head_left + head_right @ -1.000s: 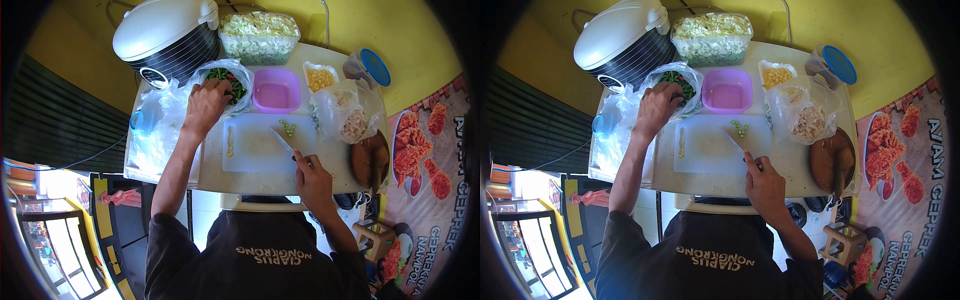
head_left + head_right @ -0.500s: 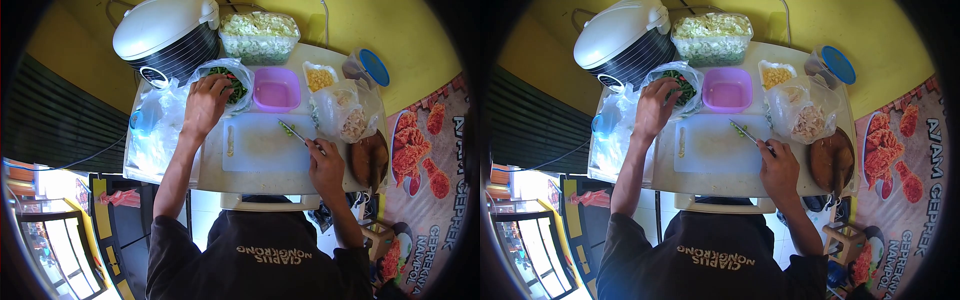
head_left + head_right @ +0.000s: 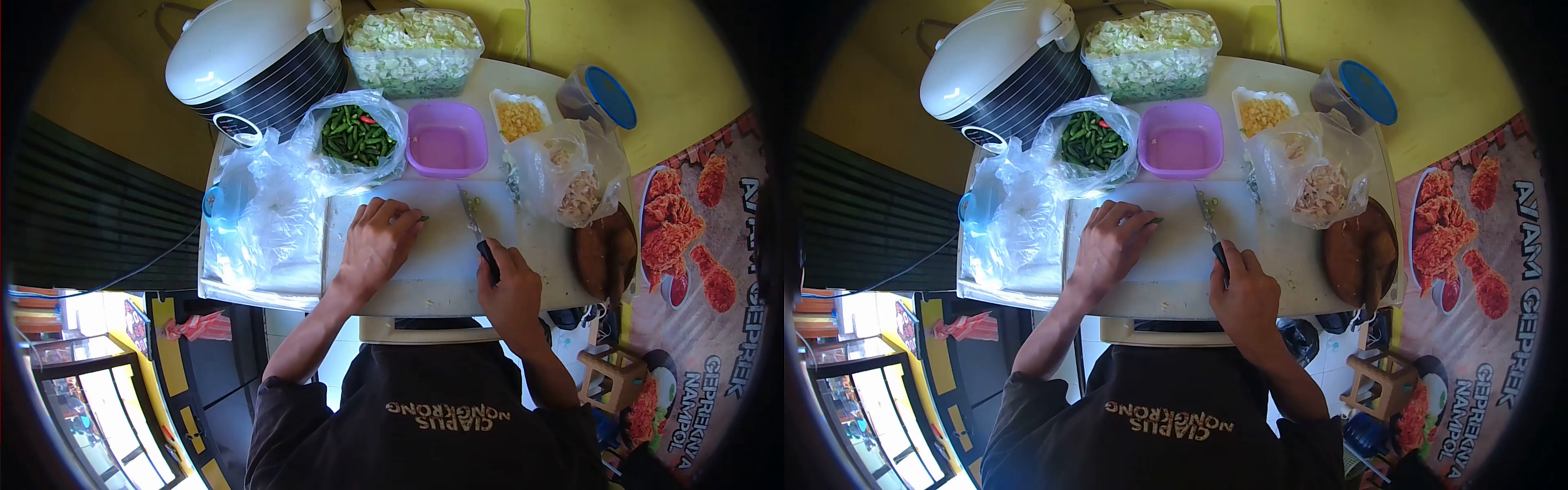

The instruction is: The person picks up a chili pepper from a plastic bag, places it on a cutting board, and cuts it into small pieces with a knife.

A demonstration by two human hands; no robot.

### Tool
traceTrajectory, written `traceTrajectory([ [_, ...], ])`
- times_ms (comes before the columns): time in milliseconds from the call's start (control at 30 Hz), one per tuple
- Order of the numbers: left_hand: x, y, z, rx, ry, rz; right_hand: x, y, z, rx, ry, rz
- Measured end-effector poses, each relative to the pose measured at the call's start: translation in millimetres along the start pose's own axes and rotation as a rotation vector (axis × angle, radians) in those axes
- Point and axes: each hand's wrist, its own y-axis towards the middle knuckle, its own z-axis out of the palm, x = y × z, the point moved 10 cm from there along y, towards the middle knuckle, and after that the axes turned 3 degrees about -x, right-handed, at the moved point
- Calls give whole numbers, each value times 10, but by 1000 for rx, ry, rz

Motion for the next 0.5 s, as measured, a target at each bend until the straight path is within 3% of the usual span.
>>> traceTrajectory([
  [233, -107, -20, 39, -85, -21, -50, 97, -135, 55, 103, 258, -12],
  [500, -45, -89, 46, -50, -56, -84, 141, -127, 30, 244, 169, -127],
])
